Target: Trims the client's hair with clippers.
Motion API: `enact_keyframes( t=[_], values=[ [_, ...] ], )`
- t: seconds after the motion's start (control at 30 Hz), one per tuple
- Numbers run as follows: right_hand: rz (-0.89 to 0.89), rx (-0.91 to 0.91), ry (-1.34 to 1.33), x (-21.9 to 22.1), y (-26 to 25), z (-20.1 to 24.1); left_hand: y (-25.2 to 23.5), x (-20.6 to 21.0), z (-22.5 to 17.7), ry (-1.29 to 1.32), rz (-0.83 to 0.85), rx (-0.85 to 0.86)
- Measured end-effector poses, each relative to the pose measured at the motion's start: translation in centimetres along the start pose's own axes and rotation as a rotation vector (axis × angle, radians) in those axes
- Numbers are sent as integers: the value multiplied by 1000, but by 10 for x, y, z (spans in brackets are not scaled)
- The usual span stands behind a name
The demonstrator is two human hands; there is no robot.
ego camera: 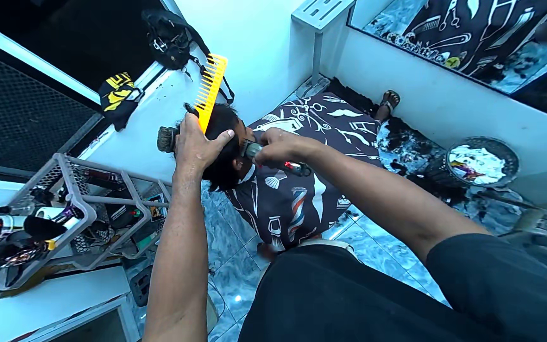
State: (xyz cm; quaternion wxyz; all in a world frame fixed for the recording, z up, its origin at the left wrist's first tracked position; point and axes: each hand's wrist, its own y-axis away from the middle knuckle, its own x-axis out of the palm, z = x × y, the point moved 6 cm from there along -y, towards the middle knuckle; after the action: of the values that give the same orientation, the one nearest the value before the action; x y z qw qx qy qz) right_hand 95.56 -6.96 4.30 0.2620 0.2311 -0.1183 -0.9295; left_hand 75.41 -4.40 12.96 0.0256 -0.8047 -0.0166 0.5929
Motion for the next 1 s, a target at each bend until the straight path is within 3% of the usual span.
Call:
enact_keyframes(
  t=[0.1, 0.23, 0.37, 0.5, 0.67, 0.8, 0.93, 1.0],
  values=[
    [-5, -91, 13, -4, -2, 9, 1, -1, 0, 2, -5, 10],
    [-24, 61, 313, -11, -2, -1, 4, -2, -1, 4, -20, -2],
    [29, -90, 109, -11, -6, 5, 5, -1, 1, 3, -18, -7],
    [-13, -11, 268, -15, -6, 3, 5, -1, 2, 8, -27, -3],
    [46, -92, -49, -10, -4, 13, 5, -1, 3, 12, -34, -5],
    [13, 28, 190, -10, -5, 5, 5, -1, 4, 4, -44, -12],
    [59, -88, -44, -6, -8, 10, 6, -1, 5, 8, -45, -24],
    [35, -57, 75, -7, -7, 7, 8, -3, 2, 30, -50, -28]
  ],
)
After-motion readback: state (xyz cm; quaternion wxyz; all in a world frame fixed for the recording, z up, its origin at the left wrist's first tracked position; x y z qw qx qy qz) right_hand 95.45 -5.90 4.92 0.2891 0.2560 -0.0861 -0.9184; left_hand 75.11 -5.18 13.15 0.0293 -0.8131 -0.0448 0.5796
